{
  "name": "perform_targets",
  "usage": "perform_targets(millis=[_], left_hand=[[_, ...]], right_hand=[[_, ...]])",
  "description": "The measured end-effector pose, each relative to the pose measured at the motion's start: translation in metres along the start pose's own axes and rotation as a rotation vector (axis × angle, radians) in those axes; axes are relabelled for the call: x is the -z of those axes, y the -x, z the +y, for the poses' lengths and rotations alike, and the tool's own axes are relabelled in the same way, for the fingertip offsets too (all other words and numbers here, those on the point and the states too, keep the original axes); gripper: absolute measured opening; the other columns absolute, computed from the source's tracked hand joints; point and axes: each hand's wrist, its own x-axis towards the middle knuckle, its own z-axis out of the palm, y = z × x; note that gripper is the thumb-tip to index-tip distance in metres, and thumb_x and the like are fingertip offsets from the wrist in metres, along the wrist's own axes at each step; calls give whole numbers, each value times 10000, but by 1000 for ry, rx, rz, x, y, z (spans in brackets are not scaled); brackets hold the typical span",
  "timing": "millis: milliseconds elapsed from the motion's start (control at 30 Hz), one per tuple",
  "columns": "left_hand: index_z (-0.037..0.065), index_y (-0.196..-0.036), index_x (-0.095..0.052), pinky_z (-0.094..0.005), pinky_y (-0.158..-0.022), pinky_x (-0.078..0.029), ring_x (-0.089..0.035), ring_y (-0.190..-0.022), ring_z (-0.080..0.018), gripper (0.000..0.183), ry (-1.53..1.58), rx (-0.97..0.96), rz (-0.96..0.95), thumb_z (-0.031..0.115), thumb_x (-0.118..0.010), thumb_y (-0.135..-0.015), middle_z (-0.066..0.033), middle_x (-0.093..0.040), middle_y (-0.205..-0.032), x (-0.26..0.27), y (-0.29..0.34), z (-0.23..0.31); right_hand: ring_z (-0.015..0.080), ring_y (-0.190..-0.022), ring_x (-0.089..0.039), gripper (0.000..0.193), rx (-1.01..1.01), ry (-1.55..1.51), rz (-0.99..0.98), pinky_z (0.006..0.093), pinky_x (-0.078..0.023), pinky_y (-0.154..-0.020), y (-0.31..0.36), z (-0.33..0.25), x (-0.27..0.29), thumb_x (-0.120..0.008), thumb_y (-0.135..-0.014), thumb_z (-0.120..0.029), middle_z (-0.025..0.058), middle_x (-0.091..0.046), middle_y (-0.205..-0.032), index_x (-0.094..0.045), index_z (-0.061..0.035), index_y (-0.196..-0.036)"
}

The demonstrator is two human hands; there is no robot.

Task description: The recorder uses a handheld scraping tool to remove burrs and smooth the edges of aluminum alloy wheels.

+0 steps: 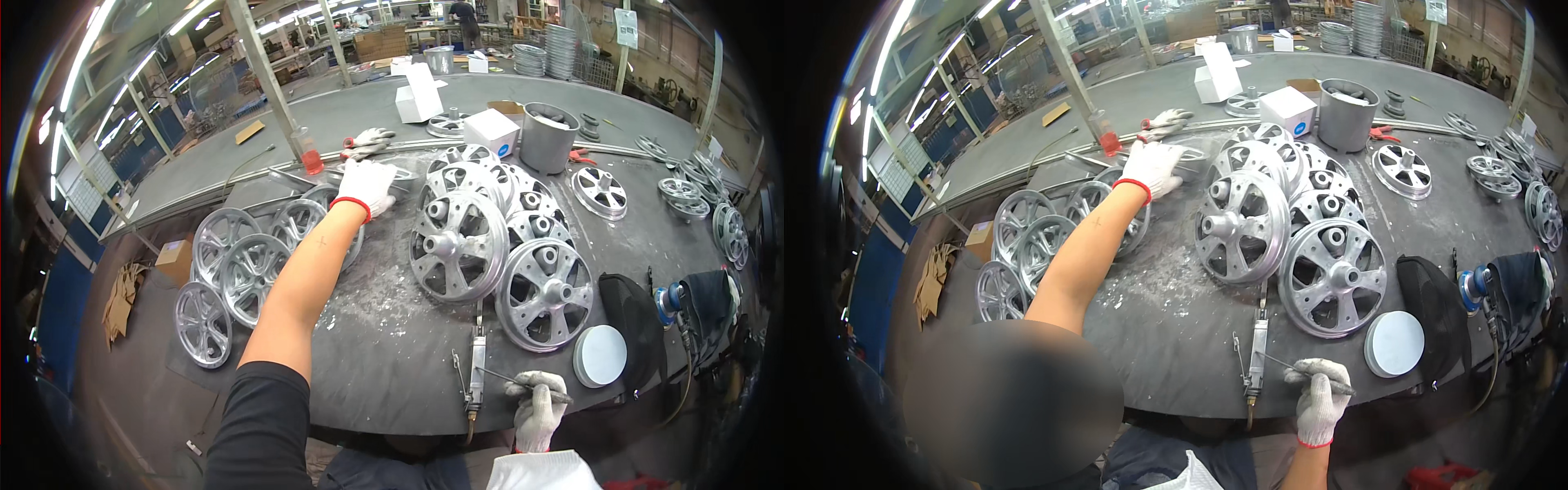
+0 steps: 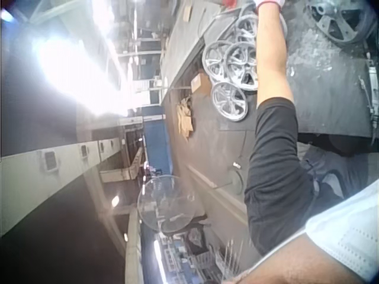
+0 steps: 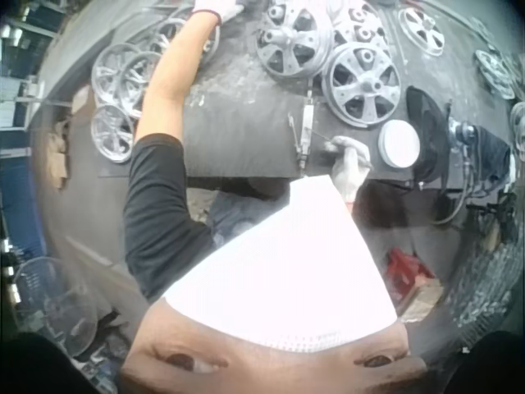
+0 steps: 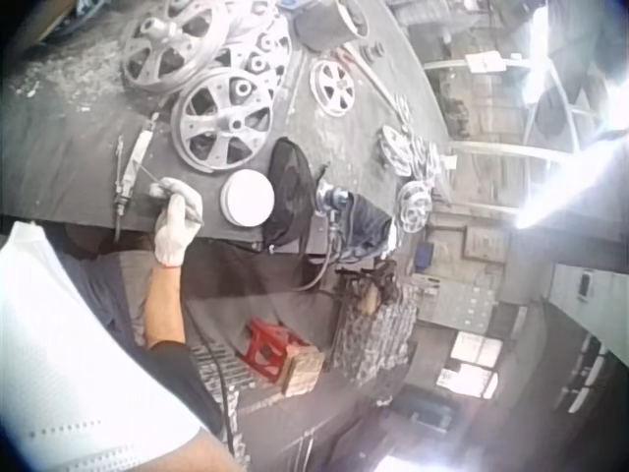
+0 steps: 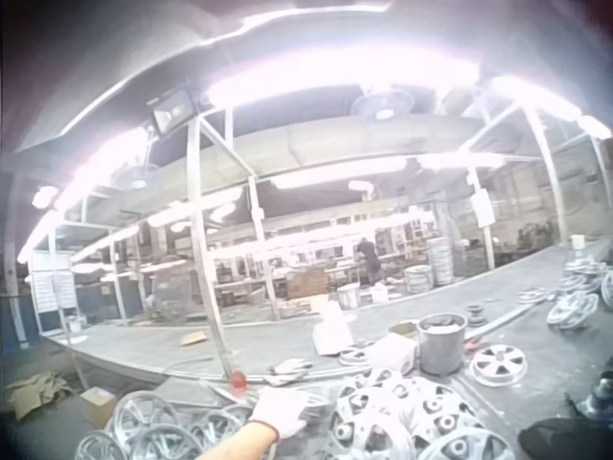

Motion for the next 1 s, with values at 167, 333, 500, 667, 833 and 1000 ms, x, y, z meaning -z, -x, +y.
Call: perform_targets(millis=[167, 333, 500, 667, 833, 1000], left_hand=[[92, -1012, -809, -483, -795, -611, -781, -953, -338, 187, -149, -94, -68, 184, -665, -935, -201, -774, -1116, 2, -34, 3], [44, -1128, -733, -474, -823, -596, -761, -1005, -368, 224, -175, -91, -66, 87, -601, -953, -214, -737, -1132, 2, -30, -1], [66, -1253, -677, -518, -973, -564, -692, -1217, -367, 460, 165, 150, -47, 348, -720, -893, -235, -668, -1334, 18, -20, 3], [104, -1386, -645, -569, -1033, -528, -667, -1260, -390, 556, -61, 211, -75, 425, -668, -933, -215, -670, -1357, 20, -58, 25], [111, -1315, -773, -542, -965, -585, -718, -1256, -325, 382, 105, 229, -419, 198, -602, -985, -125, -741, -1384, -17, -100, 22], [102, -1264, -801, -511, -910, -613, -762, -1162, -321, 373, 20, 184, -332, 197, -619, -952, -133, -775, -1306, -21, -110, 19]], right_hand=[[320, -871, -736, 194, -15, 5, 53, 444, -651, -776, 2, 4, 0, -613, -1019, -101, 216, -704, -1078, -620, 33, -1159], [318, -884, -740, 207, 16, -11, 35, 440, -653, -774, 1, 8, 3, -640, -1012, -114, 213, -709, -1077, -624, 31, -1159], [323, -886, -743, 217, 32, -55, 40, 440, -652, -774, 1, 10, 4, -666, -1003, -121, 213, -716, -1063, -632, 34, -1150], [332, -844, -743, 210, 8, -63, 52, 441, -649, -769, 1, 6, 0, -660, -1000, -114, 227, -717, -1049, -635, 41, -1139], [328, -817, -739, 204, 22, -37, 45, 446, -644, -761, 0, 6, -2, -647, -1013, -128, 239, -713, -1039, -632, 41, -1128], [323, -795, -736, 227, 71, -60, 46, 462, -641, -752, 1, 8, -3, -653, -1028, -165, 240, -706, -1025, -624, 33, -1136]])
